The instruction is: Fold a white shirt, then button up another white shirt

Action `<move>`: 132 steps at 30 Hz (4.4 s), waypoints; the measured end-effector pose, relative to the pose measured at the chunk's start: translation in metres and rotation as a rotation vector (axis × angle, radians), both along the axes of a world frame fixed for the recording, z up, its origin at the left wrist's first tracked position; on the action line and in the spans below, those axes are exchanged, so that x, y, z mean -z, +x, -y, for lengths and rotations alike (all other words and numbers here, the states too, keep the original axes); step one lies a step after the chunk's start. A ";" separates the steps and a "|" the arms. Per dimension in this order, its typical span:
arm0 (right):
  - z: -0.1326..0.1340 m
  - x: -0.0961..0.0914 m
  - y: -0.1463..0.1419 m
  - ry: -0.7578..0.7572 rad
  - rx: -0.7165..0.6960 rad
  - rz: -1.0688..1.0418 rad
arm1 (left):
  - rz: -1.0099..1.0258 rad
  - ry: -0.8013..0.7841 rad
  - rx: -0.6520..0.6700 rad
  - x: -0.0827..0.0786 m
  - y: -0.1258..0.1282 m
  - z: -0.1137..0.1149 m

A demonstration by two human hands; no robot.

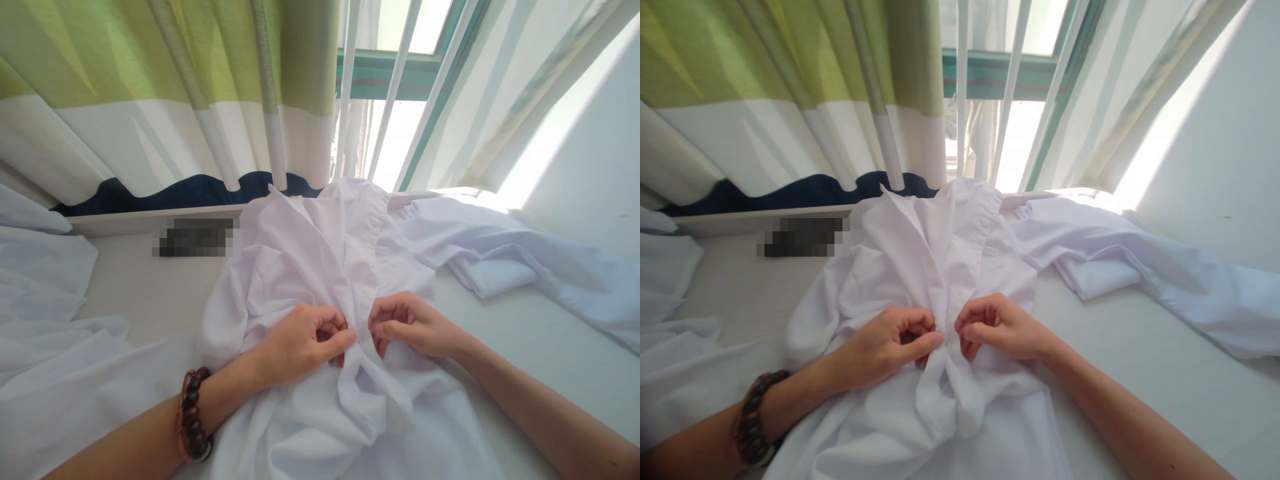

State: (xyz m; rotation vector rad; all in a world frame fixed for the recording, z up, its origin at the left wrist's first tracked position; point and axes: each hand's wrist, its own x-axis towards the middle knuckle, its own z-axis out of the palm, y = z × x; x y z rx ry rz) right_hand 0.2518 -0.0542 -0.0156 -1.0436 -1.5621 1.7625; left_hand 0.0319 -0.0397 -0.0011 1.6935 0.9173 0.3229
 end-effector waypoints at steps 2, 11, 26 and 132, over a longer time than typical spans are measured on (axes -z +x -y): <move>0.000 0.001 0.001 0.003 -0.005 -0.018 | 0.017 -0.019 0.006 0.001 0.000 0.000; 0.001 0.005 -0.001 0.049 -0.017 0.060 | 0.020 -0.013 0.024 0.003 -0.002 -0.002; 0.003 0.000 -0.004 0.137 -0.035 0.122 | -0.001 0.031 0.058 -0.001 -0.002 -0.002; 0.022 0.003 -0.024 0.760 0.092 0.479 | 0.062 0.106 -0.055 0.011 -0.005 -0.004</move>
